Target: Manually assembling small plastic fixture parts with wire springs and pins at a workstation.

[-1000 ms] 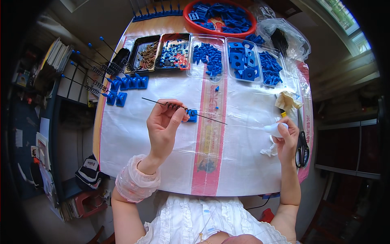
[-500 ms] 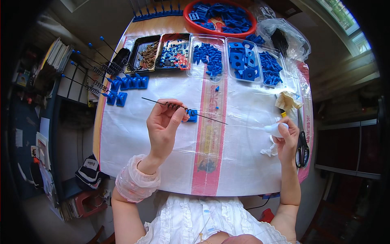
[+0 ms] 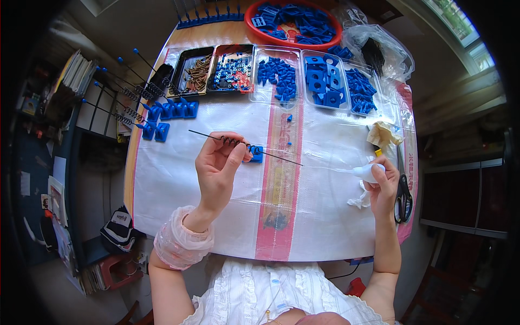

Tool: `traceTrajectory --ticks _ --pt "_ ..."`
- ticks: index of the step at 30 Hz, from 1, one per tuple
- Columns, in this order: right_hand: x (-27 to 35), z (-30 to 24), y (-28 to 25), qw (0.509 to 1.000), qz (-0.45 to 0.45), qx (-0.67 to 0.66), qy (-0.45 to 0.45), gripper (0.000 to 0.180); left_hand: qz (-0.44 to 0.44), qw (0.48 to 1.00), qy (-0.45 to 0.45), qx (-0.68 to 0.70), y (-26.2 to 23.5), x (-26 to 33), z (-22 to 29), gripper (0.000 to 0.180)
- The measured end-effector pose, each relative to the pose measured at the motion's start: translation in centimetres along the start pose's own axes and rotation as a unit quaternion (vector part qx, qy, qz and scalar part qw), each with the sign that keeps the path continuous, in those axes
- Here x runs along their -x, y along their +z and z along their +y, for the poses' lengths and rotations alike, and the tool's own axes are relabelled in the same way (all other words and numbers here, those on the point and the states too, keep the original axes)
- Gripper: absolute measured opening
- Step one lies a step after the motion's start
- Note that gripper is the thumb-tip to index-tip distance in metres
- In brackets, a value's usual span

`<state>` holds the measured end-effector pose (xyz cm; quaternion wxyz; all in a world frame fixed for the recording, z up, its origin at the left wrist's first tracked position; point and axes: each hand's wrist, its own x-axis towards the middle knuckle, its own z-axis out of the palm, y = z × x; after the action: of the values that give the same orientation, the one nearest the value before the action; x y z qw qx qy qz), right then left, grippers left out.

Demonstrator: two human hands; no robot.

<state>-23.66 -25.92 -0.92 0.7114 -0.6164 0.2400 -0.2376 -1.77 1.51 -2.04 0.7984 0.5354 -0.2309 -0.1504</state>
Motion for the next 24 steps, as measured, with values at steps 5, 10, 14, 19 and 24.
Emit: traceTrajectory --ticks 5,10,14,19,24 --pt "0.0 0.1 0.1 1.0 0.003 0.008 -0.001 0.017 -0.002 1.0 0.001 -0.003 0.0 0.0 0.1 0.014" --pt "0.0 0.1 -0.1 1.0 -0.001 0.001 -0.002 0.017 -0.002 1.0 0.001 0.0 0.0 0.0 0.1 0.014" --pt "-0.2 0.2 -0.7 0.997 -0.001 -0.076 -0.017 0.018 -0.008 0.999 0.01 -0.033 0.1 0.0 0.5 0.012" --pt "-0.9 -0.1 0.0 0.988 -0.007 -0.151 -0.021 0.023 -0.022 0.993 0.042 -0.104 0.4 0.0 1.9 0.016" --pt "-1.2 0.5 0.4 0.979 -0.04 -0.199 0.01 0.028 -0.107 0.931 0.171 -0.305 1.5 0.1 4.8 0.025"
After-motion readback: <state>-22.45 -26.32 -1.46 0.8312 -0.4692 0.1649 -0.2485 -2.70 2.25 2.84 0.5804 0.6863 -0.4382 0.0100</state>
